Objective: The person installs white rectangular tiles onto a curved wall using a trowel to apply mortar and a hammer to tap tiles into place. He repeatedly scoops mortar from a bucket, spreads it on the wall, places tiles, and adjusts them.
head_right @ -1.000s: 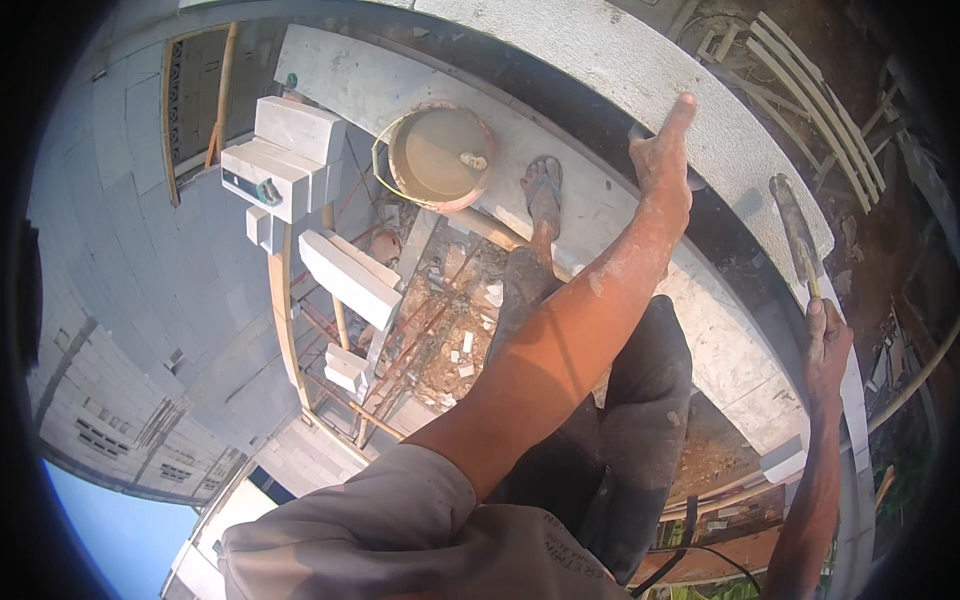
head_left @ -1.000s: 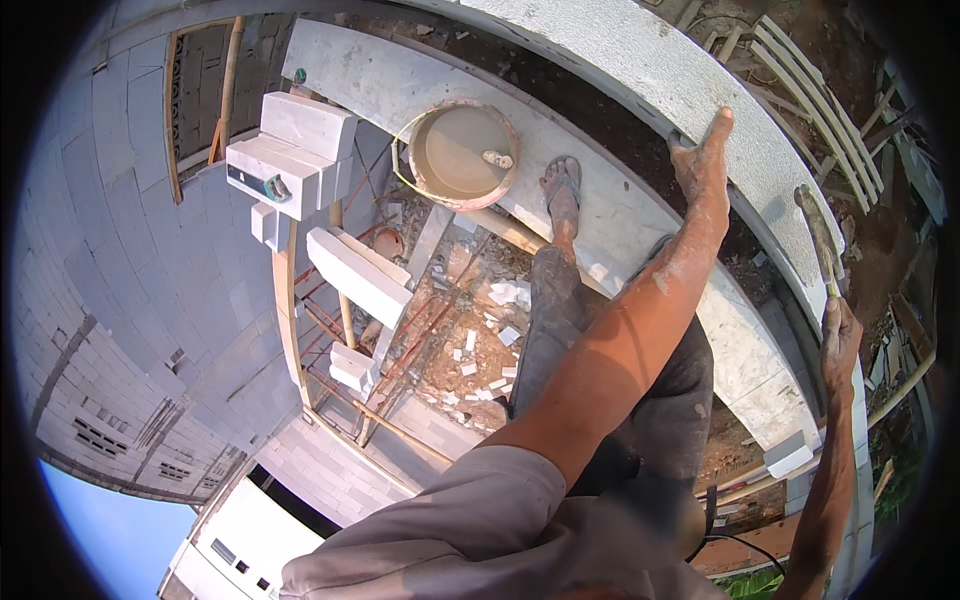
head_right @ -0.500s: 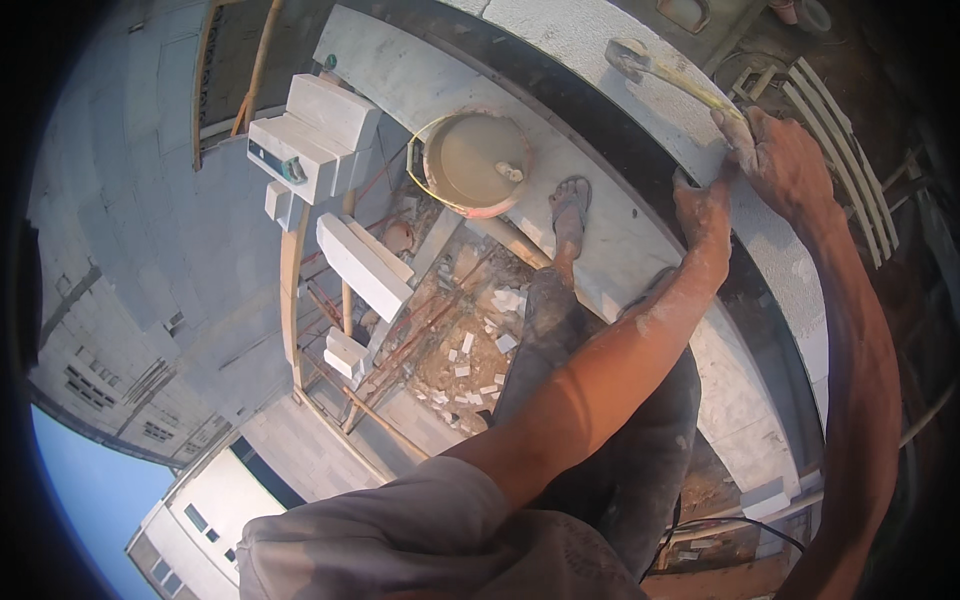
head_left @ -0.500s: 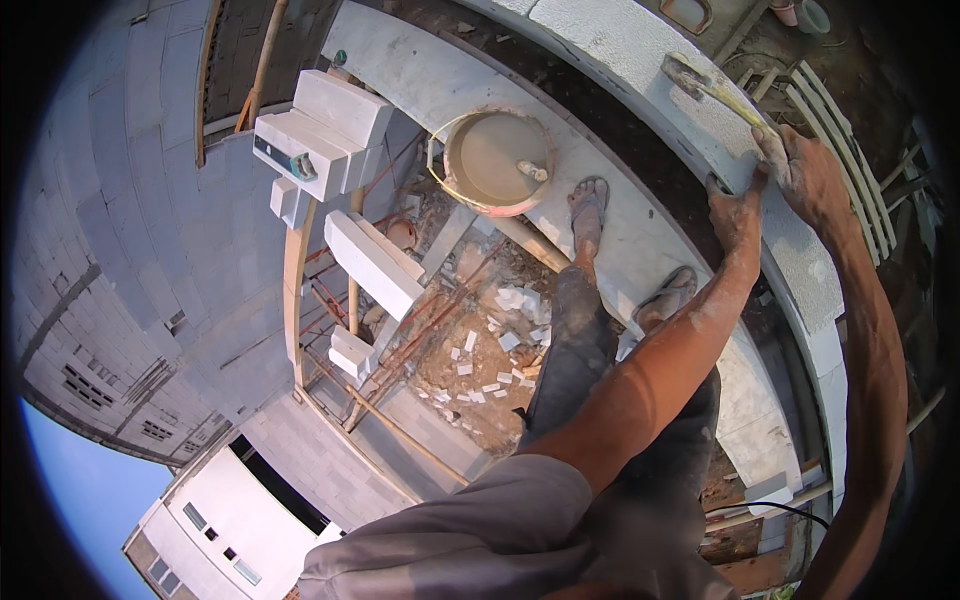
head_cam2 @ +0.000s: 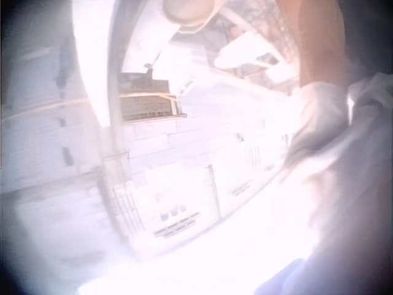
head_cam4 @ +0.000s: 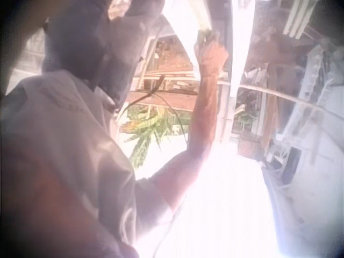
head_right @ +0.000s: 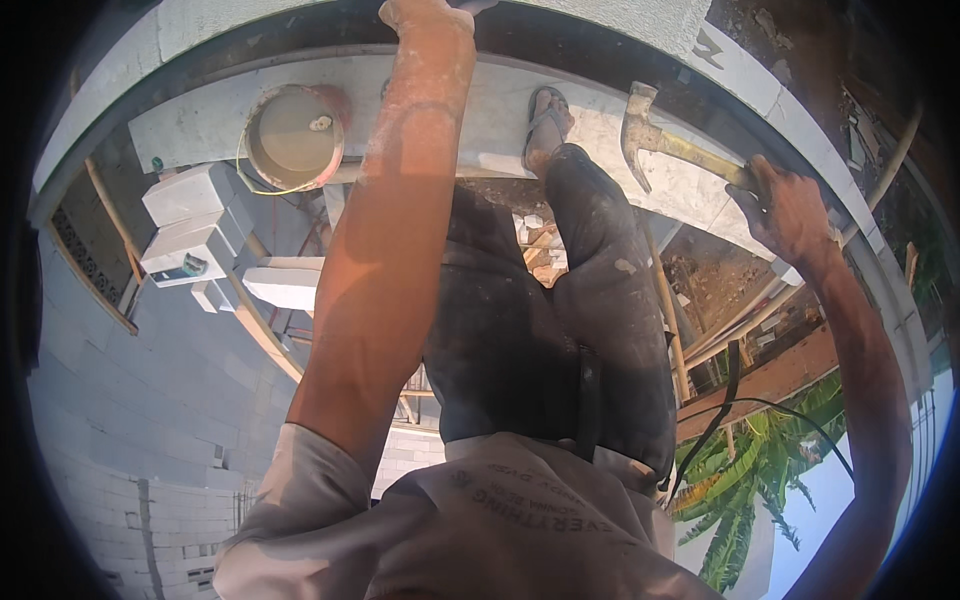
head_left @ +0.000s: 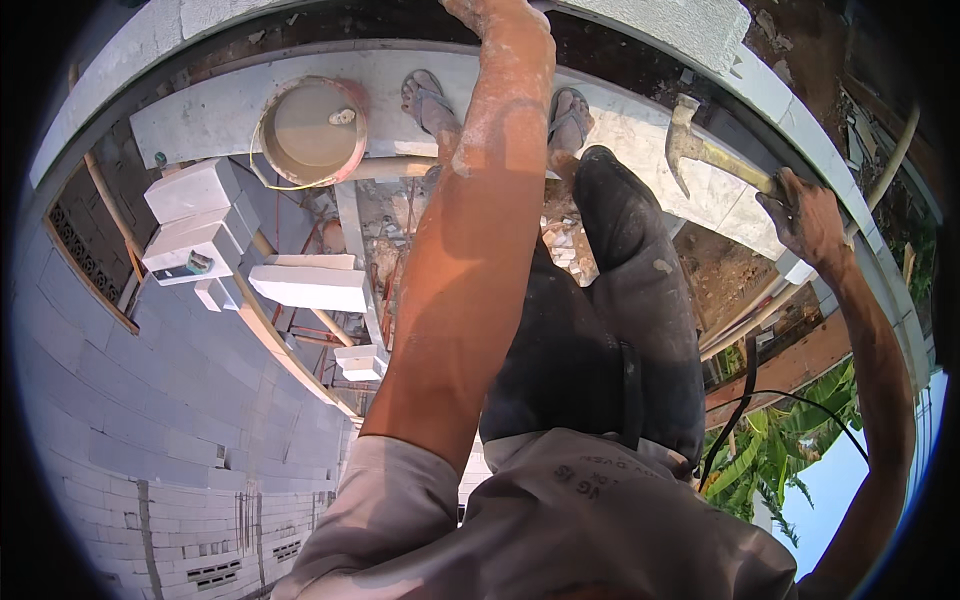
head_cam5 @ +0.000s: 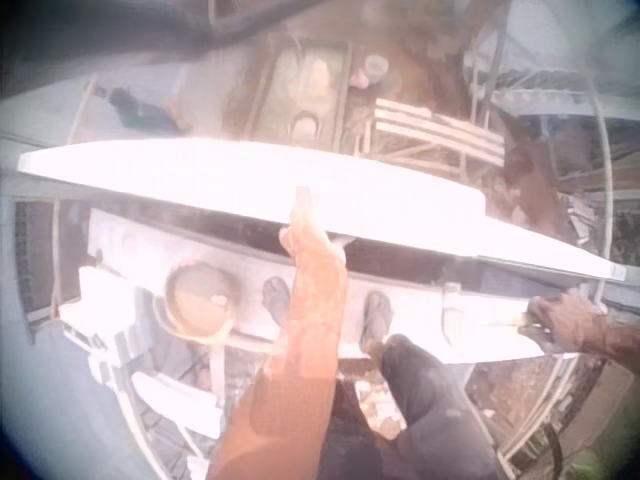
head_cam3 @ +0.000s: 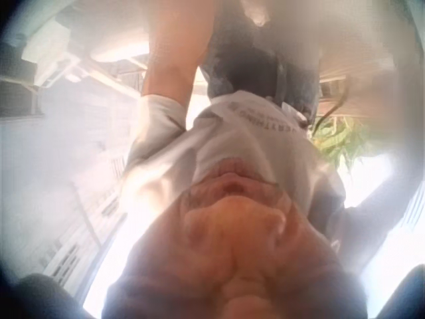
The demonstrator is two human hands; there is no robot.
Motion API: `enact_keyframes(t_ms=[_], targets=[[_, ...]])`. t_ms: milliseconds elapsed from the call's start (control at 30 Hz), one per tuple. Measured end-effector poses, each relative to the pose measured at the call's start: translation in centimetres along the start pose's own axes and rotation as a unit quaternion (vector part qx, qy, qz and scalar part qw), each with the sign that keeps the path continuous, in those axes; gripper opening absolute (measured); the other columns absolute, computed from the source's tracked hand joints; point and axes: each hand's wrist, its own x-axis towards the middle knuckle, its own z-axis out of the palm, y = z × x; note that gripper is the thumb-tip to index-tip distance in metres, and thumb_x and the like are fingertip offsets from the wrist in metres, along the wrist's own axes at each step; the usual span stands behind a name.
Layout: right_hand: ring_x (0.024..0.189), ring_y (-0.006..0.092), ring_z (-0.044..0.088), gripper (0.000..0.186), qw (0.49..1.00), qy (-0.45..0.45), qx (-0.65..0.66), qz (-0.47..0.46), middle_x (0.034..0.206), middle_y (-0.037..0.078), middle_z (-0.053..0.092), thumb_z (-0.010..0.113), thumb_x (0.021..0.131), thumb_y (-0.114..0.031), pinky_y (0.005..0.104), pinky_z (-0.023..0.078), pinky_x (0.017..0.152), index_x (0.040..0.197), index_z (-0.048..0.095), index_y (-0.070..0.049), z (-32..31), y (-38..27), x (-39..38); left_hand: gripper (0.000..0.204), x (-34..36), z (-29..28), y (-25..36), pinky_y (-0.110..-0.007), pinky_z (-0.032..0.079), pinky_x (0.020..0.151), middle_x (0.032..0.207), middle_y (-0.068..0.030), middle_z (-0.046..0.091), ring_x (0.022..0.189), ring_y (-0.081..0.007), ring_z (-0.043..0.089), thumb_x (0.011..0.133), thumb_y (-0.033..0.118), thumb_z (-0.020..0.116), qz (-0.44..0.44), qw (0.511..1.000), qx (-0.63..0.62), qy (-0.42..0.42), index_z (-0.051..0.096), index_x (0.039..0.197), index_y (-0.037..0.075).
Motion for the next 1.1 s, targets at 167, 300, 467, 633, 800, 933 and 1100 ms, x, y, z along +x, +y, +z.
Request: enact_keyframes(t_ms=[167, 300, 467, 633, 800, 933, 1100], targets=[[0.075, 0.0369, 0.069, 0.039, 0.998, -0.047, -0.001, 0.052, 0.088, 0.018, 0.071, 0.050, 0.099, -0.042, 0.0459, 0.055, 0.068, 0.106, 0.061, -0.005, 7.7, -3.6, 4.4, 0.058, -0.5, -0.7, -0.3, -0.071, 0.044, 0.093, 0.136, -0.0155, 0.052, 0.121, -0.0403, 0.052, 0.092, 0.039, 0.065, 0.068, 0.995, 0.034, -0.061, 0.051, 0.136, 0.005], [0.076, 0.0349, 0.070, 0.048, 0.992, 0.116, 0.029, 0.043, 0.093, 0.020, 0.070, 0.051, 0.099, -0.048, 0.0452, 0.056, 0.068, 0.105, 0.064, -0.003, 8.3, -2.4, 8.6, 0.061, 1.5, -2.7, -0.4, -0.070, 0.049, 0.089, 0.135, -0.0189, 0.050, 0.123, -0.0428, 0.049, 0.092, 0.037, 0.065, 0.280, 0.923, 0.227, -0.135, 0.046, 0.141, 0.006], [0.076, 0.0362, 0.069, 0.042, 0.994, 0.095, 0.030, 0.035, 0.085, 0.017, 0.071, 0.053, 0.097, -0.045, 0.0465, 0.055, 0.068, 0.097, 0.064, -0.005, 7.9, -2.4, 9.1, 0.058, 2.5, -4.0, -0.8, -0.070, 0.051, 0.085, 0.136, -0.0202, 0.046, 0.126, -0.0432, 0.047, 0.096, 0.031, 0.061, 0.282, 0.905, 0.242, -0.207, 0.040, 0.144, 0.006], [0.071, 0.0372, 0.067, 0.044, 0.996, 0.041, 0.073, -0.036, 0.080, 0.016, 0.070, 0.056, 0.094, -0.049, 0.0461, 0.053, 0.065, 0.095, 0.064, -0.005, 6.5, -3.0, 4.9, 0.053, 0.1, -1.9, 0.3, -0.071, 0.047, 0.090, 0.139, -0.0177, 0.047, 0.129, -0.0416, 0.046, 0.099, 0.039, 0.051, 0.091, 0.972, 0.128, -0.172, 0.042, 0.142, 0.009], [0.073, 0.0315, 0.068, 0.032, 0.989, 0.147, -0.003, 0.011, 0.084, 0.011, 0.070, 0.057, 0.095, -0.041, 0.0424, 0.055, 0.062, 0.097, 0.064, -0.010, 6.1, -1.9, 7.6, 0.051, -0.9, -0.2, 1.2, -0.072, 0.042, 0.094, 0.138, -0.0165, 0.049, 0.128, -0.0414, 0.047, 0.099, 0.042, 0.047, 0.050, 0.983, 0.128, -0.119, 0.045, 0.139, 0.010], [0.075, 0.0290, 0.070, 0.032, 0.983, 0.179, 0.004, 0.036, 0.086, 0.008, 0.070, 0.056, 0.096, -0.040, 0.0403, 0.056, 0.063, 0.102, 0.066, -0.011, 8.9, -2.3, 9.0, 0.050, -1.3, -1.0, 1.2, -0.070, 0.046, 0.092, 0.138, -0.0177, 0.047, 0.128, -0.0413, 0.046, 0.101, 0.041, 0.044, 0.102, 0.959, 0.172, -0.202, 0.044, 0.140, 0.008], [0.075, 0.0288, 0.070, 0.034, 0.979, 0.180, -0.072, -0.063, 0.088, 0.008, 0.070, 0.054, 0.097, -0.041, 0.0392, 0.056, 0.063, 0.101, 0.066, -0.009, 10.7, -2.1, 9.9, 0.051, -0.6, -1.2, 0.6, -0.067, 0.052, 0.089, 0.139, -0.0189, 0.044, 0.129, -0.0420, 0.045, 0.103, 0.039, 0.040, 0.161, 0.944, 0.221, -0.183, 0.041, 0.141, 0.005]])
